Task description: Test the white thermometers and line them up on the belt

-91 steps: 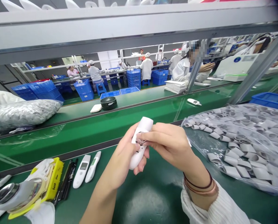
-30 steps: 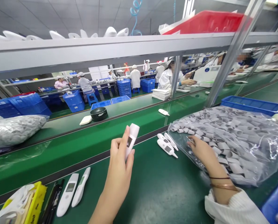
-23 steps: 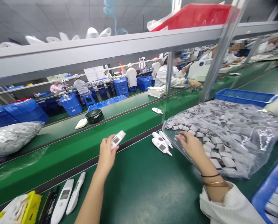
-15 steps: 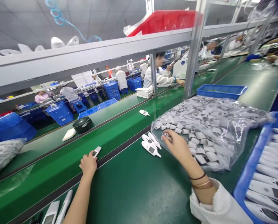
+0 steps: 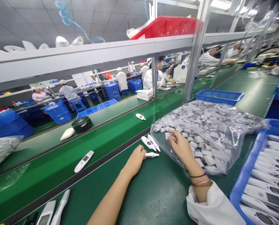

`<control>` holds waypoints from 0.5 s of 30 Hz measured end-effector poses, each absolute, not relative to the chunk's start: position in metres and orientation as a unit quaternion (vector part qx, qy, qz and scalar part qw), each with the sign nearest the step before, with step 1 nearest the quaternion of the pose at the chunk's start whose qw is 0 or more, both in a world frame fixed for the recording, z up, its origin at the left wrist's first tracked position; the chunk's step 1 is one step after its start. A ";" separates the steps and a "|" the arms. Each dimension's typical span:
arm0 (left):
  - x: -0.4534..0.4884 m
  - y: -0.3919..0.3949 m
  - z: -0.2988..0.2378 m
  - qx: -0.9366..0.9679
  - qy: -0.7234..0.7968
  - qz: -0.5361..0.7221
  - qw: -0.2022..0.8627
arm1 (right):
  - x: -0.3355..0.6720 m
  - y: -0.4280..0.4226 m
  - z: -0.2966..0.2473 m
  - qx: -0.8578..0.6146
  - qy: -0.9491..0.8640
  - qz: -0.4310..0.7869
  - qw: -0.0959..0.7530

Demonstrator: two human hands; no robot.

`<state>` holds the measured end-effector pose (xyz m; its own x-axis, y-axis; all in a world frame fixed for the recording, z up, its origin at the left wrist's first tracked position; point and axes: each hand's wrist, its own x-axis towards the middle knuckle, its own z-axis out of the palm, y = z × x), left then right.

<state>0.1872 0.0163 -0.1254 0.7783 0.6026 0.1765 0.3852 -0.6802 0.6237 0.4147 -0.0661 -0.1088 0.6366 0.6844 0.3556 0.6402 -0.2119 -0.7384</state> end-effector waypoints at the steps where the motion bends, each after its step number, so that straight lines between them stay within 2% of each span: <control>1: 0.178 0.013 -0.124 0.884 0.282 0.200 0.316 | 0.415 -0.066 -0.110 -0.775 -0.424 0.027 0.468; 5: 0.136 -0.007 -0.100 0.798 0.318 0.289 0.423 | 0.412 -0.063 -0.110 -0.757 -0.418 0.049 0.500; 9: 0.096 -0.042 -0.050 0.716 0.305 0.371 0.507 | 0.396 -0.051 -0.103 -0.710 -0.428 0.096 0.551; 15: 0.056 -0.085 0.005 0.621 0.310 0.428 0.579 | 0.323 -0.026 -0.050 -0.566 -0.495 0.253 0.609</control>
